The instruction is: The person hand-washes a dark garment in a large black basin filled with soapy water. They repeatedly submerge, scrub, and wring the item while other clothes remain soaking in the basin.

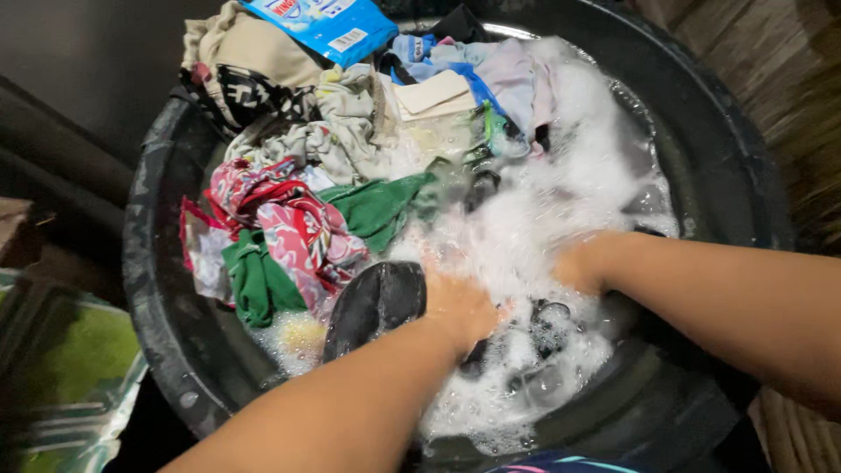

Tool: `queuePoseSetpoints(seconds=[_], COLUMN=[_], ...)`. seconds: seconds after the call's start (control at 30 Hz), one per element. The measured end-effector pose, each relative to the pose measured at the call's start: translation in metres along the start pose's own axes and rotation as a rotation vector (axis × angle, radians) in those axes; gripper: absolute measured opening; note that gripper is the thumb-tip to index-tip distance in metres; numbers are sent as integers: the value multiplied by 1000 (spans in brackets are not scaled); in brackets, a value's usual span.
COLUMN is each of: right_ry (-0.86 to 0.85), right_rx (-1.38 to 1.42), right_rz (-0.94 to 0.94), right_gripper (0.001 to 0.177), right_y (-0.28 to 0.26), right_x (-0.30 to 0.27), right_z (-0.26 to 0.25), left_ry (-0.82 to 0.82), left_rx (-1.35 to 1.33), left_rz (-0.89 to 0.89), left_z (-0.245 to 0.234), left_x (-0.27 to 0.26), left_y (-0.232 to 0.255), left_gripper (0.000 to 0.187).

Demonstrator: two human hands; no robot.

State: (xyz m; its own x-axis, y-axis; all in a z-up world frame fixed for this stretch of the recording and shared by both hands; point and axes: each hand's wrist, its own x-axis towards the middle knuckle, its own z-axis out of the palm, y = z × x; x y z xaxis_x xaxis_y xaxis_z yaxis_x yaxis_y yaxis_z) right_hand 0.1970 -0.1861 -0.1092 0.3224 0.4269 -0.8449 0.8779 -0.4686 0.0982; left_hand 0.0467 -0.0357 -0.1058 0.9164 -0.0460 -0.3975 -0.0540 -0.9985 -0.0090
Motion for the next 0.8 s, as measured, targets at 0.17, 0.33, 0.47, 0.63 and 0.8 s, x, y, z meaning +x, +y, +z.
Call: queuePoseSetpoints(seconds=[0.17, 0.33, 0.47, 0.63, 0.8], right_ry=[44, 152, 417, 797, 952], right_rx=[-27, -103, 273, 1477, 1345], right_rz=[27, 20, -124, -565, -780], right_gripper=[58, 54, 56, 52, 45], right_y=[25, 31, 18, -25, -120], right_x=[23, 23, -33, -161, -181], right_z=[28, 5, -39, -68, -78], left_ry=[13, 56, 214, 306, 231], left_rx=[40, 53, -106, -2454, -2665], left_rz=[35, -4, -24, -581, 348], left_z=[8, -2, -19, -28, -16], left_x=[13, 16, -8, -33, 40], left_y=[3, -21, -56, -87, -43], left_gripper=[66, 52, 43, 49, 36])
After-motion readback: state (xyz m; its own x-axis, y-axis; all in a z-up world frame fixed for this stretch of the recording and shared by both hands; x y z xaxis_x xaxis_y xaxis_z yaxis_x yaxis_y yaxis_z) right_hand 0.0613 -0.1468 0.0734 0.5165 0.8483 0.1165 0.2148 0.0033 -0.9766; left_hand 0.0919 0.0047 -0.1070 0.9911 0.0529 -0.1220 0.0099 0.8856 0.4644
